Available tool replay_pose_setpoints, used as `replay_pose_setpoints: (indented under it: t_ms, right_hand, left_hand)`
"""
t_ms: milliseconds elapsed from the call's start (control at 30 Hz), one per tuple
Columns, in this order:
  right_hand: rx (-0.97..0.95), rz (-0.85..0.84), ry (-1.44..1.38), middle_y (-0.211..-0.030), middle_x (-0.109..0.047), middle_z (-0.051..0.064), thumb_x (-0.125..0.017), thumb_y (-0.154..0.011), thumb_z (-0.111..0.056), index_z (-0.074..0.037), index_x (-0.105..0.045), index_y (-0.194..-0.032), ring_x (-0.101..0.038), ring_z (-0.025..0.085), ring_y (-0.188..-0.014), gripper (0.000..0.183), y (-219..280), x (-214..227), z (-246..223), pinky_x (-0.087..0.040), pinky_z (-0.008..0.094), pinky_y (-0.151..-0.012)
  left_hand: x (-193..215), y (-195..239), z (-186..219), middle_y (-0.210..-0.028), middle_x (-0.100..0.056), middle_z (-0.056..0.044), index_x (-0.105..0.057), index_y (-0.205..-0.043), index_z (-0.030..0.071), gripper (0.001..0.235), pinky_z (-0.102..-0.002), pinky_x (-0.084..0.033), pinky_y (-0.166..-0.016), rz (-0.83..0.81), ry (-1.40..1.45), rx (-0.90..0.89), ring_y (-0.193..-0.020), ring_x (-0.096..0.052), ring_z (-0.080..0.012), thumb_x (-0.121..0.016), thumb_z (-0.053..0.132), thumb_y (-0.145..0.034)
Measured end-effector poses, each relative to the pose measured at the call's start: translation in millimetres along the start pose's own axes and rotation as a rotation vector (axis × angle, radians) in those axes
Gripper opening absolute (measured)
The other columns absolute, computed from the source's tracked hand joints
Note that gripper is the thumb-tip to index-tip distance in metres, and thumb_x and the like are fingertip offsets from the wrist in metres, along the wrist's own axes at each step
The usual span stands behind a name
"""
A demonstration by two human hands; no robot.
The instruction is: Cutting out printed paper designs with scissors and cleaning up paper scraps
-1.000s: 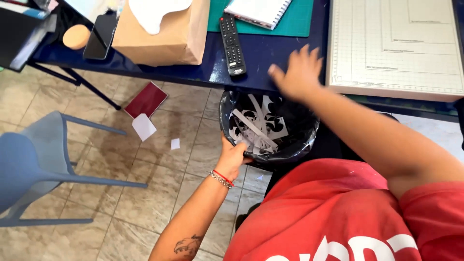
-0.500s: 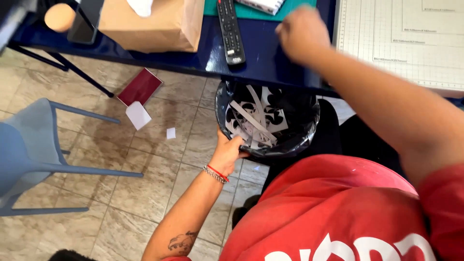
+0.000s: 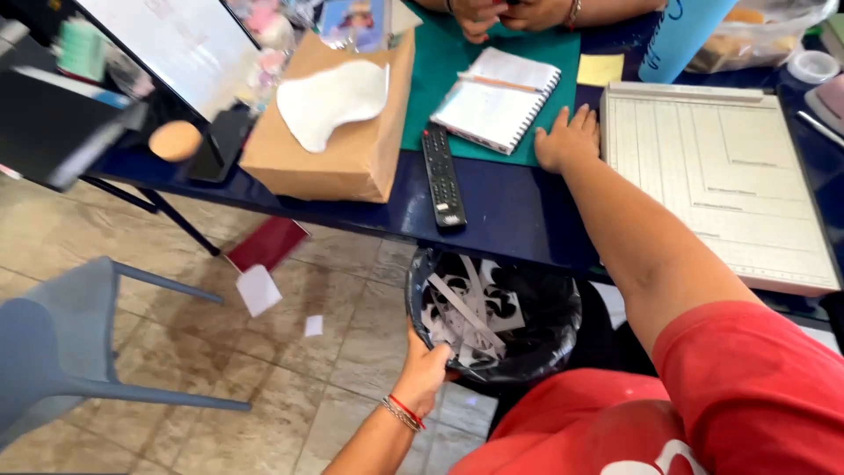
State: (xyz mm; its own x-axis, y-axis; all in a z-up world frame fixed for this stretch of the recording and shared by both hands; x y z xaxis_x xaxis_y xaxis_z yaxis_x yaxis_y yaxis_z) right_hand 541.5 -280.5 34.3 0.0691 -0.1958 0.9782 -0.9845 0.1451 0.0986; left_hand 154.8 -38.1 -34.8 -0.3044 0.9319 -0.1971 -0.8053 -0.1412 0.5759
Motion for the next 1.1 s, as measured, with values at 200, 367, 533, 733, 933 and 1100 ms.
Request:
replay_pose_setpoints:
  t_ms: [200,367,533,733,933,1100]
  right_hand:
    - [0.065,-0.019,0.028,-0.164,-0.005,0.040,-0.028,-0.104,-0.046,-0.002,-0.018,-0.164,-0.006,0.052,-0.154,0.075,94,-7,-4,-0.008,0.056,-0.124]
    - [0.361,-0.165,0.345,-0.165,-0.011,0.037,-0.014,-0.108,-0.054,0.007,-0.012,-0.161,-0.012,0.054,-0.152,0.081,205,17,-17,-0.019,0.056,-0.122]
    - [1.087,0.279,0.264,-0.138,-0.057,0.033,-0.050,-0.099,-0.032,0.009,-0.059,-0.130,-0.051,0.048,-0.135,0.052,303,-51,14,-0.034,0.053,-0.119]
    - [1.278,0.102,-0.215,-0.113,-0.066,0.007,-0.057,-0.095,-0.022,-0.013,-0.068,-0.107,-0.067,0.029,-0.106,0.018,346,-56,43,-0.054,0.039,-0.089]
    - [0.975,0.456,0.083,-0.123,-0.072,0.004,-0.068,-0.091,-0.055,-0.020,-0.074,-0.079,-0.060,0.032,-0.124,0.037,345,97,98,-0.040,0.047,-0.105]
    - [-0.003,0.226,-0.073,-0.154,-0.042,0.021,-0.082,-0.077,-0.032,-0.002,-0.040,-0.156,-0.040,0.046,-0.136,0.094,322,172,233,-0.038,0.061,-0.106]
  left_hand:
    - [2,-6,-5,-0.147,-0.052,-0.015,-0.034,-0.151,0.008,0.086,-0.034,-0.034,-0.119,-0.026,-0.047,-0.434,-0.134,-0.052,-0.0242,-0.052,-0.004,-0.068]
    - [-8,12,3,-0.136,-0.057,-0.012,-0.024,-0.153,0.028,0.088,-0.047,-0.063,-0.064,0.001,-0.034,0.008,-0.101,-0.067,-0.0318,-0.045,-0.003,-0.074]
    - [-10,10,-10,-0.153,-0.037,-0.027,-0.012,-0.160,0.023,0.097,-0.072,-0.057,-0.071,0.040,0.046,-0.071,-0.109,-0.061,-0.0543,-0.054,-0.005,-0.077]
    - [-24,30,11,-0.140,-0.053,-0.022,-0.038,-0.143,0.013,0.070,-0.078,-0.055,-0.073,0.060,-0.015,-0.102,-0.109,-0.062,-0.0499,-0.063,-0.002,-0.079]
    - [-33,50,26,-0.137,-0.051,-0.025,-0.041,-0.137,0.005,0.063,-0.075,-0.057,-0.076,0.071,-0.039,-0.066,-0.107,-0.061,-0.0475,-0.060,-0.005,-0.079]
    - [-27,46,23,-0.135,-0.061,-0.008,-0.040,-0.138,0.020,0.059,-0.049,-0.061,-0.080,0.060,-0.174,0.018,-0.115,-0.063,-0.0261,-0.056,0.007,-0.083]
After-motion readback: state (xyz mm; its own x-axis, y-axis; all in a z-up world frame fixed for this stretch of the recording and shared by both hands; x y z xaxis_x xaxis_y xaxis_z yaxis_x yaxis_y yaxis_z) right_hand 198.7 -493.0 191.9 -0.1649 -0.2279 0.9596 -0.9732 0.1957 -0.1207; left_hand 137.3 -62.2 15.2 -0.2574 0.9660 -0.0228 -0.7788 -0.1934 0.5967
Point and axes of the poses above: each hand's wrist, its own y-axis away from the middle knuckle, its own x-axis out of the back of the hand, z = x × y, the point moved 3 cm from there along -y, towards the middle knuckle
